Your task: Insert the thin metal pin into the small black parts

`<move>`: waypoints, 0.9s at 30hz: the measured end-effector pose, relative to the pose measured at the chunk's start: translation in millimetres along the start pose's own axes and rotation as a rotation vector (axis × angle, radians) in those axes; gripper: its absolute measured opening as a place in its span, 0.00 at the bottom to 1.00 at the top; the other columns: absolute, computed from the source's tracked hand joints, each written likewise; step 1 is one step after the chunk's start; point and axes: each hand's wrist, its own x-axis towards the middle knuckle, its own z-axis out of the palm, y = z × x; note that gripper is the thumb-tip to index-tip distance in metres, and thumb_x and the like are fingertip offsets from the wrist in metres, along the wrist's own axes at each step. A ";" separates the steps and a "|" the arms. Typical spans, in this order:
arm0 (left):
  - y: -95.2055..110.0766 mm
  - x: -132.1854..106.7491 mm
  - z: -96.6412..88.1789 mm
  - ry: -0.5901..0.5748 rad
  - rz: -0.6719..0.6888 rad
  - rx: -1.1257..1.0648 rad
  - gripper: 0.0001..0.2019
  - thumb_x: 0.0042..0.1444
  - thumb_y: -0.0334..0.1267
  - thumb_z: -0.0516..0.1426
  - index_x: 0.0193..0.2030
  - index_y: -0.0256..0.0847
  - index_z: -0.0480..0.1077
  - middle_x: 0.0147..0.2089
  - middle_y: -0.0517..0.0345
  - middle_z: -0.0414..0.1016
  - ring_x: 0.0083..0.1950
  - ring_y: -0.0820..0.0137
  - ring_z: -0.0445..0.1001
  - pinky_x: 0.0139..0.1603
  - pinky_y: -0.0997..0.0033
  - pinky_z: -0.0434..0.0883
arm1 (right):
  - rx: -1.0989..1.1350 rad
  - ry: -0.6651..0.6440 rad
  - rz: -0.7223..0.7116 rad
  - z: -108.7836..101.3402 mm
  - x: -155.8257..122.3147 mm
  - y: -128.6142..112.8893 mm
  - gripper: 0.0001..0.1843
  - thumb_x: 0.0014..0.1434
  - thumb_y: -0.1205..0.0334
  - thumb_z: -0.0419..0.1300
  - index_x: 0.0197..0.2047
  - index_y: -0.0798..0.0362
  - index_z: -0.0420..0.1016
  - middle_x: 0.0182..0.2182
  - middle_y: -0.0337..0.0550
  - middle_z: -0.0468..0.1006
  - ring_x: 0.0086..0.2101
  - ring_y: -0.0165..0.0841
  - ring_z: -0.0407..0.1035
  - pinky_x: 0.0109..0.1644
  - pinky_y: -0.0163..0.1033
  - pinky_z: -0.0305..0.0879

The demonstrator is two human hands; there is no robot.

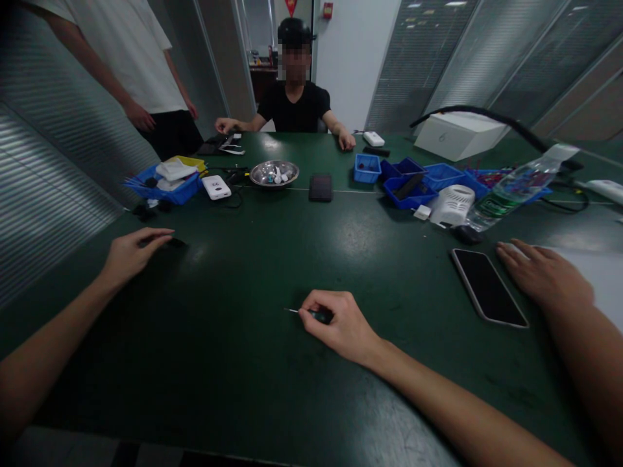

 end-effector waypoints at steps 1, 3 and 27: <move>-0.5 0.3 0.5 -0.011 -0.001 -0.010 0.22 0.66 0.49 0.57 0.61 0.38 0.73 0.57 0.57 0.77 0.53 0.66 0.74 0.56 0.69 0.66 | 0.002 -0.001 0.002 0.0 -0.1 -0.2 0.12 0.68 0.59 0.59 0.35 0.54 0.78 0.28 0.39 0.77 0.27 0.30 0.69 0.31 0.35 0.60; -1.5 0.7 0.6 -0.017 -0.005 -0.017 0.23 0.67 0.49 0.57 0.62 0.38 0.73 0.58 0.56 0.76 0.54 0.65 0.73 0.56 0.69 0.66 | 0.007 -0.005 0.003 -0.1 -0.3 -0.5 0.12 0.68 0.59 0.59 0.35 0.54 0.78 0.28 0.39 0.77 0.28 0.30 0.69 0.31 0.35 0.60; -6.1 2.8 -5.7 -0.145 -0.149 -0.036 0.30 0.63 0.60 0.57 0.64 0.42 0.72 0.57 0.57 0.76 0.46 0.63 0.73 0.43 0.68 0.69 | 0.006 0.000 0.007 -0.6 -1.3 4.8 0.11 0.68 0.59 0.60 0.35 0.53 0.78 0.27 0.37 0.75 0.26 0.28 0.67 0.30 0.34 0.58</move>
